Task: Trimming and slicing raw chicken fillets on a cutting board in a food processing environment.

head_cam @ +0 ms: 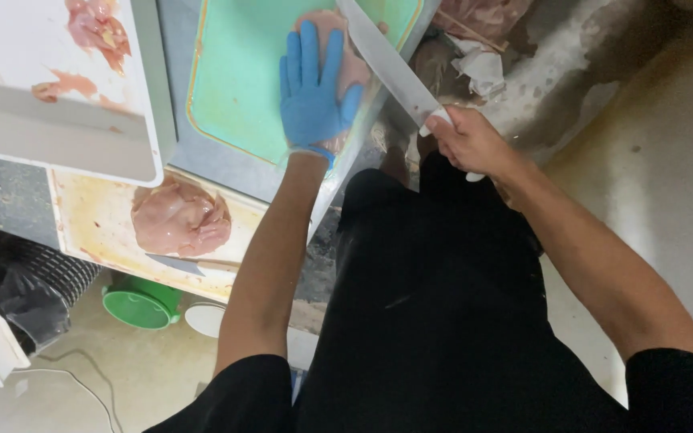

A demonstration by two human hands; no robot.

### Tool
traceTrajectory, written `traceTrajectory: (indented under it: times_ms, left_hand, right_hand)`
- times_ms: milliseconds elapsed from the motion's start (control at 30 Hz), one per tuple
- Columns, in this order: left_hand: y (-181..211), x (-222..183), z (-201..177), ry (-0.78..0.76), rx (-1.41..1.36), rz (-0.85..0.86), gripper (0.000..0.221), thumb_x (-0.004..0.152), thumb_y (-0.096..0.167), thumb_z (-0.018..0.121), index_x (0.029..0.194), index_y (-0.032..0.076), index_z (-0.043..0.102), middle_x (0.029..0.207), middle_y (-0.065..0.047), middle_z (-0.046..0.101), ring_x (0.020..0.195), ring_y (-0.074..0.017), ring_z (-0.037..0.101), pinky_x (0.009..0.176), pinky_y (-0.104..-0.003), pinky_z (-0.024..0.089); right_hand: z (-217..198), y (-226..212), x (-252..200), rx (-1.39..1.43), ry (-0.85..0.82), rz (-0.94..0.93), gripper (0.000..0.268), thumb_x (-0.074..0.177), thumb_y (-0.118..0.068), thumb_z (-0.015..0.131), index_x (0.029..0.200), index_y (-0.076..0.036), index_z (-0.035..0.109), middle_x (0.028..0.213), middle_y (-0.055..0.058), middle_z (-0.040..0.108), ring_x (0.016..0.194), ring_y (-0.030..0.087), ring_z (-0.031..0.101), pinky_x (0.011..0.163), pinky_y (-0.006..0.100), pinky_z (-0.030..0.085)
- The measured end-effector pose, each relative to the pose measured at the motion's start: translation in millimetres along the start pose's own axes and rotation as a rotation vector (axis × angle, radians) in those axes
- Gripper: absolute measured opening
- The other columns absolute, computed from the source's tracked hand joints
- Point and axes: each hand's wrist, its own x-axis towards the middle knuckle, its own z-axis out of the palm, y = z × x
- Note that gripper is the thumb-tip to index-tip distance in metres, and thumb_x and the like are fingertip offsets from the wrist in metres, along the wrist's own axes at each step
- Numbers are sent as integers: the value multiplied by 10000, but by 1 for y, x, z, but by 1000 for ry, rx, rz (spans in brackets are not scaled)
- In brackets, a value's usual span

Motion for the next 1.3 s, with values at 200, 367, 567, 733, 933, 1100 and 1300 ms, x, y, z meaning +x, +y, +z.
traceTrajectory:
  times_ms: [200, 367, 567, 733, 933, 1100, 1300]
  left_hand:
    - [6, 4, -14, -47, -83, -55, 701, 1126, 676, 453, 1674, 248, 354, 1712, -158, 236, 1594, -424, 311, 1310, -510, 389]
    - [6, 6, -24, -75, -64, -55, 692, 1127, 712, 382, 1682, 300, 371, 1704, -169, 215, 1590, -409, 288, 1298, -523, 392]
    - [6, 7, -24, -175, -68, -19, 731, 1140, 741, 504, 1708, 319, 320, 1711, -180, 161, 1595, -427, 231, 1320, -537, 326]
    - [11, 2, -15, -106, -141, -129, 695, 1131, 687, 485, 1687, 292, 353, 1720, -165, 181, 1611, -436, 228, 1343, -539, 333]
    - [8, 2, -8, -88, -49, -113, 729, 1125, 733, 480, 1680, 275, 363, 1697, -186, 206, 1586, -440, 247, 1323, -538, 343]
    - [6, 5, -18, -124, -103, -79, 767, 1131, 732, 634, 1693, 282, 368, 1707, -179, 164, 1597, -435, 222, 1328, -552, 326]
    - [7, 7, -15, -66, -92, -67, 760, 1113, 741, 586, 1685, 289, 371, 1707, -166, 193, 1589, -441, 243, 1310, -558, 356]
  right_hand:
    - [10, -57, 42, -169, -90, -26, 329, 1164, -364, 467, 974, -99, 517, 603, -2, 520, 468, 128, 503, 409, 296, 399]
    - [7, -66, 31, -245, -142, 97, 308, 1158, -337, 476, 1138, -51, 590, 681, -3, 538, 520, 111, 520, 384, 274, 419]
    - [-27, -13, 6, -508, -162, 34, 454, 1105, -495, 466, 881, -102, 502, 765, 98, 564, 725, 273, 542, 693, 442, 399]
    - [-14, -37, 35, -570, -185, -78, 537, 1115, -568, 401, 907, -82, 498, 789, 107, 571, 748, 301, 567, 689, 457, 400]
    - [8, -51, 49, -565, -182, -34, 469, 1139, -493, 437, 1002, -59, 551, 853, 127, 595, 782, 298, 559, 677, 460, 410]
    - [5, -37, 35, -540, -210, -12, 522, 1107, -547, 404, 1031, -55, 559, 897, 159, 633, 849, 338, 609, 764, 464, 450]
    - [-13, -49, 22, -615, -271, 97, 400, 1110, -456, 507, 971, -84, 551, 852, 117, 664, 773, 294, 628, 688, 437, 446]
